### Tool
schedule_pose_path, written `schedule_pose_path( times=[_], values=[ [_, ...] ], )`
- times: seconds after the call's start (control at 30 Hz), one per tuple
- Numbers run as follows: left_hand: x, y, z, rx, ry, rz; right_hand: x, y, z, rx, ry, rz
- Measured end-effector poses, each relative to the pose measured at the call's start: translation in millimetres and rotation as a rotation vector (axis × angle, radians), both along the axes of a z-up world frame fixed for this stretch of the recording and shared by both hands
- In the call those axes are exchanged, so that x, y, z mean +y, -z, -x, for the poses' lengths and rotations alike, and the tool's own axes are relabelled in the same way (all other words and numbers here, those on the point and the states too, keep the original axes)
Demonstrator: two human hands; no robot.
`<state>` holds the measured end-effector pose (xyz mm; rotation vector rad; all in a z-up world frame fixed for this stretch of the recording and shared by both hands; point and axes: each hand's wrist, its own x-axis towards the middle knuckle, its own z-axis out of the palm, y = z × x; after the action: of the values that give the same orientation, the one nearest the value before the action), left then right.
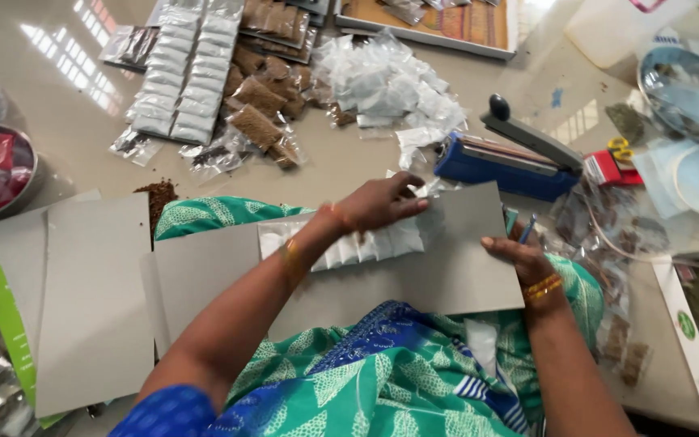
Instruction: The person staples small white sachets onto cardboard backing for retail packaging.
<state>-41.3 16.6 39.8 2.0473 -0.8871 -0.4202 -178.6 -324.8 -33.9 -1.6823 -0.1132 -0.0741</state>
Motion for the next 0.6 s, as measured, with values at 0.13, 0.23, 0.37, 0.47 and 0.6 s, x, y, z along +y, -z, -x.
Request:
schedule_pose_path(
  times=[0.13, 0.23, 0.37, 0.47, 0.6],
  values=[
    [-25.2, 72.9, -52.9, 0.162, 0.188, 0.036, 24.6, -53.1, 22.0, 0.004, 0.091, 0.001],
    [-22.0, 53.0, -50.7, 0.254, 0.257, 0.072, 32.8, -107.3, 50.9, 0.195, 0.386, -0.062],
    [-19.6, 35.6, -47.6, 0.425, 0.212, -0.120, 40.5, -134.3, 98.8, 0.411, 0.551, 0.436],
    [-25.2, 49.0, -49.2, 0.466, 0.179, -0.122, 61.2, -129.4, 125.0, 0.575, 0.482, 0.756],
    [-24.8, 52.3, -44.8, 0.507, 0.116, -0.096, 98.3, -119.1, 135.5, 0.628, 0.389, 0.819]
  ],
)
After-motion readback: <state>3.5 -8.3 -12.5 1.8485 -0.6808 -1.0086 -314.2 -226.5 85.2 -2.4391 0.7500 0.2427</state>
